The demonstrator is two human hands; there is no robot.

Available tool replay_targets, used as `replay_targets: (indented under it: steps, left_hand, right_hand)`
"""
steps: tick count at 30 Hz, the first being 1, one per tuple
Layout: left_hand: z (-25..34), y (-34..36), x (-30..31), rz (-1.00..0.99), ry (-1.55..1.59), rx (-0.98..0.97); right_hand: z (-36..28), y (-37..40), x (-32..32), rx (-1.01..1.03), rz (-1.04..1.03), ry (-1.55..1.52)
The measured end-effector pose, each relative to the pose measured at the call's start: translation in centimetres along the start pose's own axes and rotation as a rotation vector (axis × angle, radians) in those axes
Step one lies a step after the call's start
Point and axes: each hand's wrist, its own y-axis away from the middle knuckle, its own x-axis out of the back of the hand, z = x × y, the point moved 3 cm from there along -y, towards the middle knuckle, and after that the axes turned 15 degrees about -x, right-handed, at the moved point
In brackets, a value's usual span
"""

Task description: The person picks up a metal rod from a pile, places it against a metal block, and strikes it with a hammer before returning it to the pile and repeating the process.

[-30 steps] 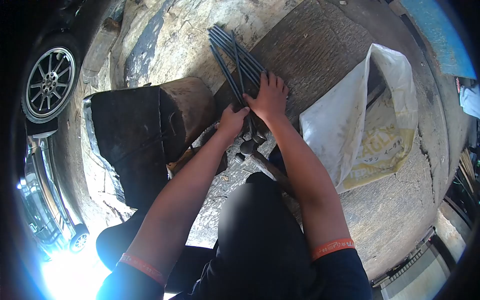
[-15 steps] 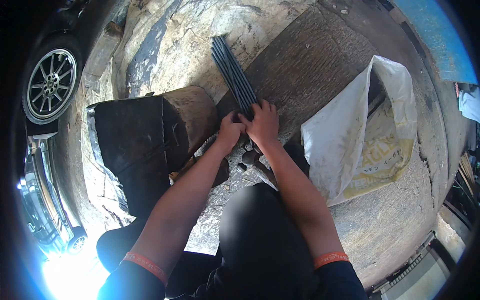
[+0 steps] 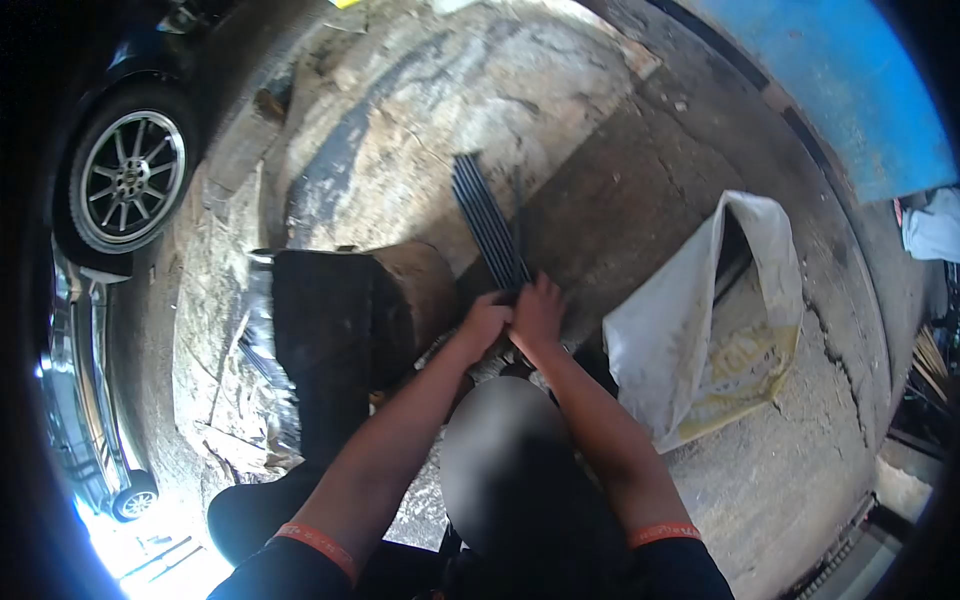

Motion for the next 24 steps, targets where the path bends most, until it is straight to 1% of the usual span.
replay_targets:
  steps: [1,2,4,5,6,7,8,9,10,11,12,13,14,15,17,18,19,21,22,23,24]
  left_hand:
    - [0.6,0.0,-0.2,-0.035,0.067,0.102]
    - [1.6,-0.3,-0.3,0.006,-0.014,0.035]
    - [3.3,-0.7,0.3,0.005,0.020,0.030]
    - [4.3,-0.8,0.2,0.001,0.051,0.045]
    - [5.9,-0.8,0.0,-0.003,0.056,0.016]
    - [8.0,-0.3,-0.1,0.001,-0.030,-0.031]
    - [10.3,0.1,0.2,0.012,-0.121,-0.082]
    - [13.0,0.3,0.5,0.026,-0.127,-0.119]
    - [15.9,0.5,0.6,0.024,-0.047,-0.113]
    - [18.8,0.9,0.8,0.020,0.033,-0.108]
    - [21.9,1.4,1.3,0.035,0.027,-0.151]
    - [25.3,1.9,1.7,0.057,0.182,-0.273]
    - [28.6,2.8,2.3,0.072,0.338,-0.395]
    - [31.8,3.9,3.1,0.079,0.331,-0.439]
    - [37.9,6.7,4.9,-0.003,0.225,-0.597]
    - [40.4,8.4,5.6,-0.007,0.235,-0.637]
    - [42.5,10.0,6.7,-0.019,0.219,-0.696]
    - [45.4,13.5,8.5,0.001,0.229,-0.707]
    - [45.9,15.0,9.3,0.009,0.266,-0.712]
    - [46.1,16.3,10.0,0.074,0.314,-0.744]
    - [46.0,17.5,10.7,0.176,0.383,-0.783]
  right_hand:
    - [0.4,0.1,0.7,-0.046,0.056,-0.076]
    - [0.4,-0.1,1.1,-0.033,0.075,-0.073]
    - [0.7,-0.2,2.1,-0.247,-0.103,-0.400]
    - [0.8,-0.1,2.9,-0.235,-0.079,-0.400]
    - [0.8,0.0,3.6,-0.196,-0.025,-0.491]
    - [0.4,0.5,4.9,-0.149,0.025,-0.584]
    - [0.0,1.1,6.1,-0.118,0.044,-0.590]
    - [-1.1,2.4,8.3,0.034,0.074,-0.676]
    - [-2.3,3.9,10.8,0.190,0.102,-0.758]
    - [-3.6,5.4,13.2,0.231,0.116,-0.764]
    - [-5.0,6.9,15.4,0.243,-0.071,-0.837]
    - [-6.5,8.4,17.5,0.258,-0.261,-0.899]
    - [-7.8,9.6,19.6,0.250,-0.392,-0.952]
    - [-8.9,10.4,21.3,0.295,-0.381,-0.948]
    - [-11.0,11.6,23.9,0.383,-0.476,-0.995]
    - [-11.5,11.5,24.7,0.434,-0.435,-0.904]
    - [-12.0,11.7,26.1,0.480,-0.429,-0.897]
    - [-13.6,13.0,28.6,0.612,-0.257,-0.478]
    - [-14.9,14.8,31.3,0.487,-0.117,-0.279]
    - [-16.1,16.2,33.4,0.525,0.082,-0.270]
    - [-17.3,18.2,35.9,0.599,0.475,-0.275]
